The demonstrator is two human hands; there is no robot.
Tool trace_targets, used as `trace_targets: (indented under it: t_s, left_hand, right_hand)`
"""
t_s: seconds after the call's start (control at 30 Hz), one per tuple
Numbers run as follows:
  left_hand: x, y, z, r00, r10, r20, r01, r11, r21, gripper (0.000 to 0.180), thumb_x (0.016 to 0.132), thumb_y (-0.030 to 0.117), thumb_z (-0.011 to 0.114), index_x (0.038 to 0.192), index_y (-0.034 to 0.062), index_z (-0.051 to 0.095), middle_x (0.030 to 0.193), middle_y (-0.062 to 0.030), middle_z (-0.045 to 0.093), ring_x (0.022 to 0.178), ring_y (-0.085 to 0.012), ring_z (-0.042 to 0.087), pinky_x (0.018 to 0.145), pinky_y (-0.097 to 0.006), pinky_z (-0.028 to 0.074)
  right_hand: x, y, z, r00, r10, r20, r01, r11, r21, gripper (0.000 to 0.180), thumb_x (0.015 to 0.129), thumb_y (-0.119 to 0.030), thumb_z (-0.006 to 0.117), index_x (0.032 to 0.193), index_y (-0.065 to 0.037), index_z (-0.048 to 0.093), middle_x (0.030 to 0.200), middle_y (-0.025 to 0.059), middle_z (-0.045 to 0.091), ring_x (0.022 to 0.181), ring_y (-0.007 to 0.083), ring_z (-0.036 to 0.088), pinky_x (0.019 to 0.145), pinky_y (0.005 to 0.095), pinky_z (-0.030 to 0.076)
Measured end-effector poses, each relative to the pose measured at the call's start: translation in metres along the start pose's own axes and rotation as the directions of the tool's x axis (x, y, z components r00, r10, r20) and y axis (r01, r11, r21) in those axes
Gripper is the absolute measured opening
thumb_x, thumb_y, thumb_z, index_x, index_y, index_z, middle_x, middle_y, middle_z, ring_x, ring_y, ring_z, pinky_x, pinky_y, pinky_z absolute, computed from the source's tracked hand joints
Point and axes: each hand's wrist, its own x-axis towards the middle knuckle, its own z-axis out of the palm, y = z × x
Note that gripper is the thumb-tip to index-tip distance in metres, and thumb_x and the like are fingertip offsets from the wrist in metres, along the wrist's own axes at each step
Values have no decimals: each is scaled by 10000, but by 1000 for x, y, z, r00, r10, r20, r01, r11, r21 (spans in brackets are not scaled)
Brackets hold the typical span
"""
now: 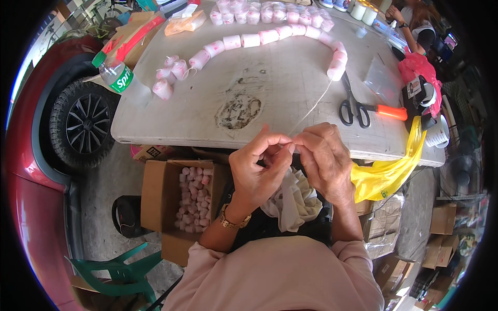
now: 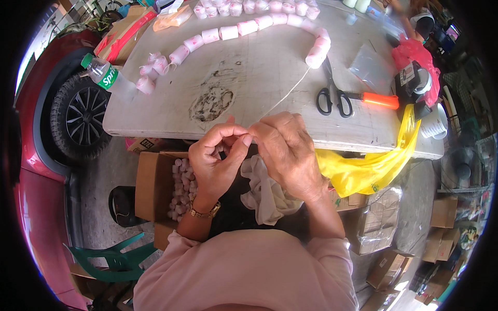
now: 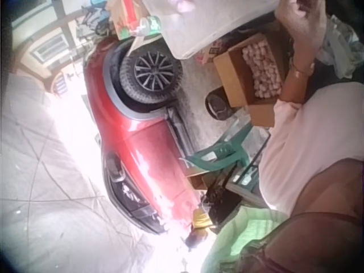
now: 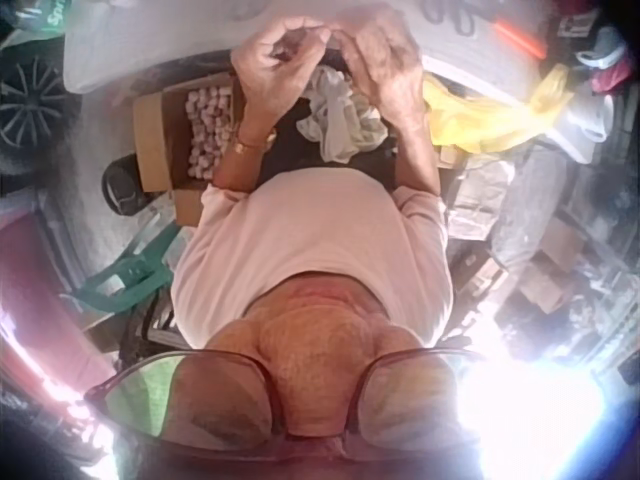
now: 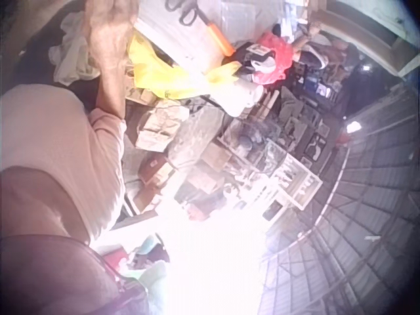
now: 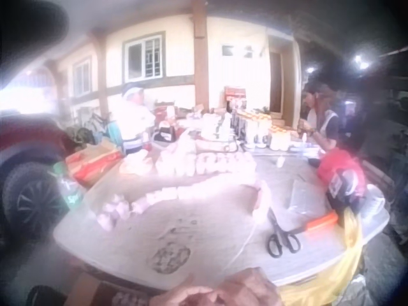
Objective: The person assembles small pink and white candles by threading them onto a string. They use scissors to cut the string and a white cloth to wipe the candles. The finished candle garland is placed on the table.
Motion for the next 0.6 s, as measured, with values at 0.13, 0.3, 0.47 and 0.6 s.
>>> trace_targets:
  t_s: [0.13, 0.3, 0.47, 0.6]
  left_hand:
    - [0, -1, 0, 998, 70, 2, -70, 995, 77, 124, 788, -14, 719, 886, 49, 678, 642, -20, 623, 487, -80, 540, 1003, -413, 475]
    - [4, -4, 2, 876, 477, 63, -454, 775, 440, 156, 783, -9, 717, 918, 53, 669, 617, -29, 607, 457, -151, 536, 1009, -445, 468]
    - [2, -6, 4, 934, 355, 47, -348, 869, 351, 163, 788, -19, 708, 928, 47, 659, 572, -41, 579, 426, -175, 508, 1026, -448, 453]
    - [3, -12, 8, 948, 313, -58, -290, 924, 249, 137, 820, -23, 693, 937, 39, 657, 543, -17, 546, 429, -104, 477, 1049, -431, 433]
  right_hand:
    - [3, 0, -1, 999, -44, 19, 46, 995, -85, 346, 684, 74, 706, 997, -48, 624, 929, 72, 594, 816, 260, 589, 740, 375, 450]
    - [1, 0, 0, 1000, -1, -17, 1, 1000, -4, 318, 729, 128, 659, 985, -42, 579, 895, 104, 603, 804, 266, 582, 724, 363, 466]
    - [-1, 5, 6, 998, -18, -60, 25, 994, 109, 381, 687, 134, 660, 1006, -47, 557, 918, 84, 608, 809, 271, 592, 749, 375, 447]
    - [-1, 2, 10, 988, 16, -151, 0, 995, 99, 355, 686, 145, 665, 975, -41, 574, 897, 94, 616, 784, 277, 596, 733, 365, 456]
